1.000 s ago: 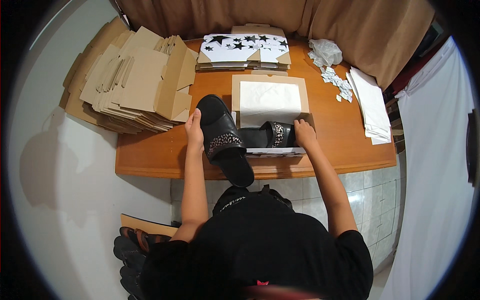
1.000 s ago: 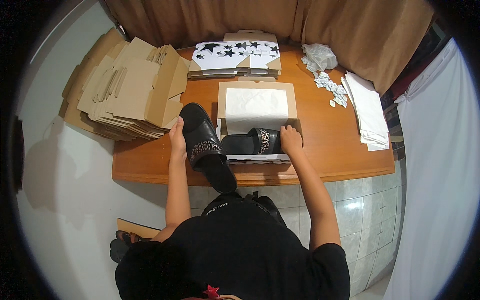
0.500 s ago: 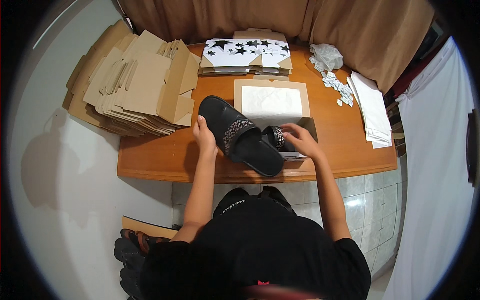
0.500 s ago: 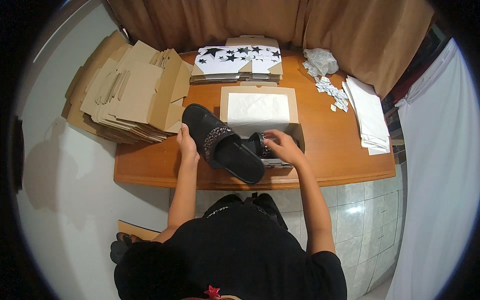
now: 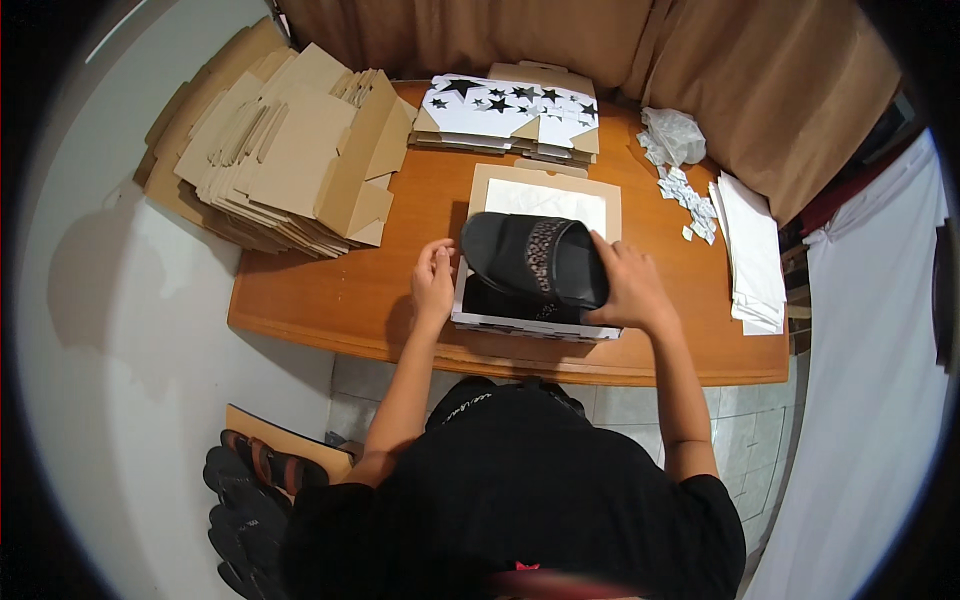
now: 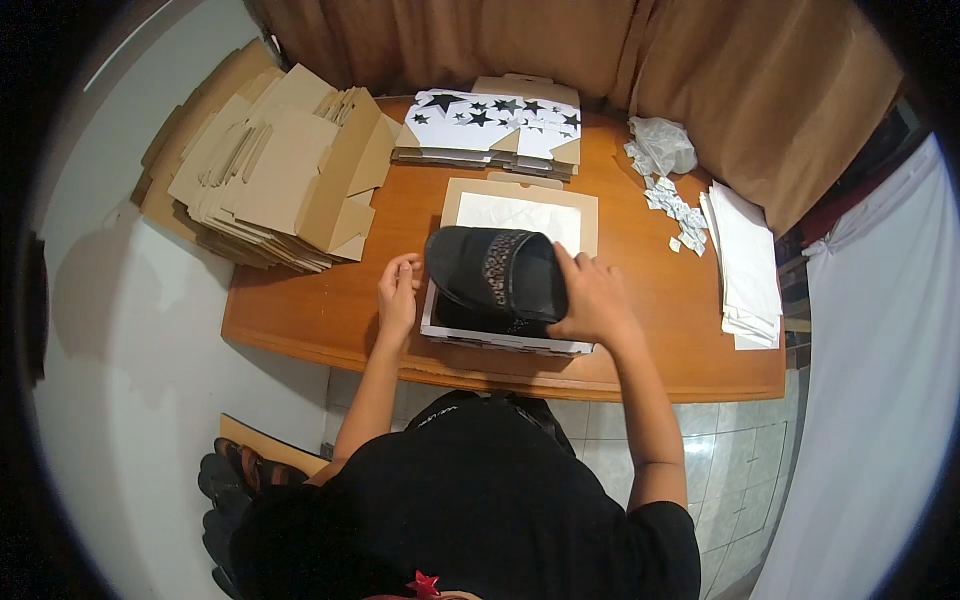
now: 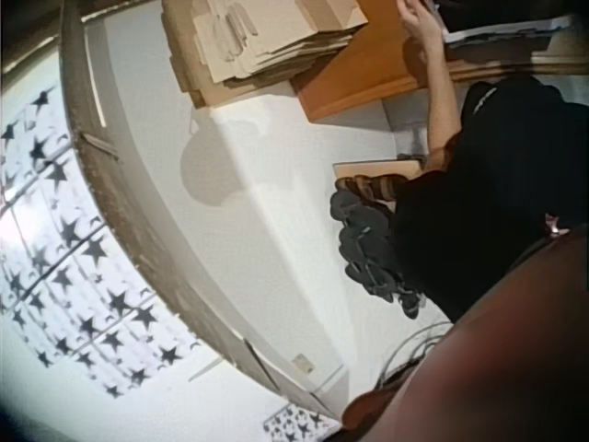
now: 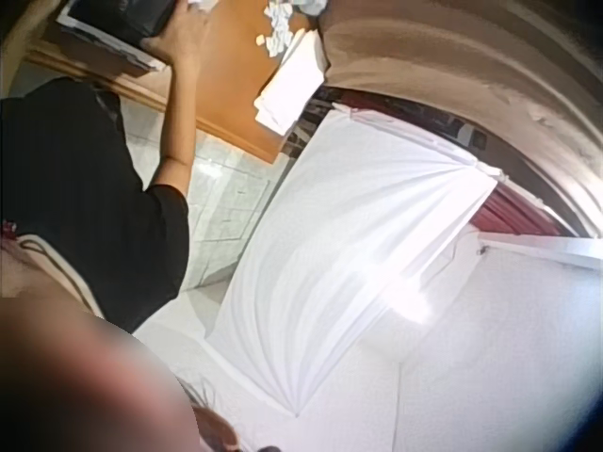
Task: Packing pairs of sandals into branded shoeboxes with tissue paper and placing them on a shelf.
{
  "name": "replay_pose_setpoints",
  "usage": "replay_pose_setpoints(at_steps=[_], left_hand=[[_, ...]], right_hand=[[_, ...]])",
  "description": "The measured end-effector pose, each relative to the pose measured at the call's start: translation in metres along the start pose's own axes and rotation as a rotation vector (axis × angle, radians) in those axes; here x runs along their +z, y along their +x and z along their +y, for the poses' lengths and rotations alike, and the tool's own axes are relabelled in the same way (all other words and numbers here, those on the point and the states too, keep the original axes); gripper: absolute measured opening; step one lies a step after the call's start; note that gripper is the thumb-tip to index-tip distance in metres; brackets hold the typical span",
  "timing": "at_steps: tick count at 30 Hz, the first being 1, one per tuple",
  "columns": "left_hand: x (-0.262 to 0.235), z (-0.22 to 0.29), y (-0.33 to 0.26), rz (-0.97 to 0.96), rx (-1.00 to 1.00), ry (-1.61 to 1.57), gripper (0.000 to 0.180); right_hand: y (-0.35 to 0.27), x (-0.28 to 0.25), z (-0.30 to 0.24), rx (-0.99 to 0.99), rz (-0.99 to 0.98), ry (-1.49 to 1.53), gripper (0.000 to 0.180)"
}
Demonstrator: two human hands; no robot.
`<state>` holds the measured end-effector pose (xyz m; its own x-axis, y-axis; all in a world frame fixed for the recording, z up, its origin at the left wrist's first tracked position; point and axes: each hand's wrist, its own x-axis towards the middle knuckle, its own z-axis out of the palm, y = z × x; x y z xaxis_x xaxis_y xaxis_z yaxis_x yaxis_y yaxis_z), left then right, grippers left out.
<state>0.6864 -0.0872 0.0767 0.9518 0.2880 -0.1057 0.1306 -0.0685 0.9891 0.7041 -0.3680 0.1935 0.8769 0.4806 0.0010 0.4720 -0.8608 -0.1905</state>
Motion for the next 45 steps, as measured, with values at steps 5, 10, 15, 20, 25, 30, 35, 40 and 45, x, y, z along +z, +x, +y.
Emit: replay_pose_setpoints(at_steps=[5, 10, 15, 20, 25, 30, 35, 40, 45], left_hand=[[0.001, -0.038, 0.003, -0.092, 0.174, 0.264, 0.066], [0.011, -0.030, -0.007, -0.298, 0.009, 0.383, 0.078], [0.012, -0.042, -0.003, -0.281, 0.052, 0.384, 0.075], [0.012, -0.043, -0.003, -0.292, 0.046, 0.343, 0.075], [0.017, -0.039, -0.005, -0.294, -0.008, 0.385, 0.076], [0.025, -0.047, -0.006, -0.234, 0.070, 0.481, 0.083], [0.051, -0.007, -0.026, 0.042, 0.110, 1.168, 0.076], [0.077, 0.009, -0.027, -0.220, 0.530, 0.898, 0.050], [0.118, 0.006, -0.022, -0.649, 0.721, 0.708, 0.040]], right_hand=[[0.008, -0.006, 0.017, -0.021, -0.189, -0.156, 0.090], [0.023, 0.028, 0.021, -0.031, -0.244, -0.148, 0.081], [0.032, 0.065, 0.029, -0.102, -0.208, -0.066, 0.089], [0.029, 0.083, 0.038, -0.116, -0.199, 0.009, 0.097], [0.027, 0.102, 0.049, -0.134, -0.169, 0.034, 0.109], [0.019, 0.130, 0.049, -0.077, -0.083, 0.037, 0.109], [0.013, 0.129, 0.055, -0.150, 0.120, 0.070, 0.091], [-0.003, 0.096, 0.067, 0.168, 0.425, 0.447, 0.042], [-0.016, 0.171, 0.118, 0.310, 0.478, 0.919, 0.039]])
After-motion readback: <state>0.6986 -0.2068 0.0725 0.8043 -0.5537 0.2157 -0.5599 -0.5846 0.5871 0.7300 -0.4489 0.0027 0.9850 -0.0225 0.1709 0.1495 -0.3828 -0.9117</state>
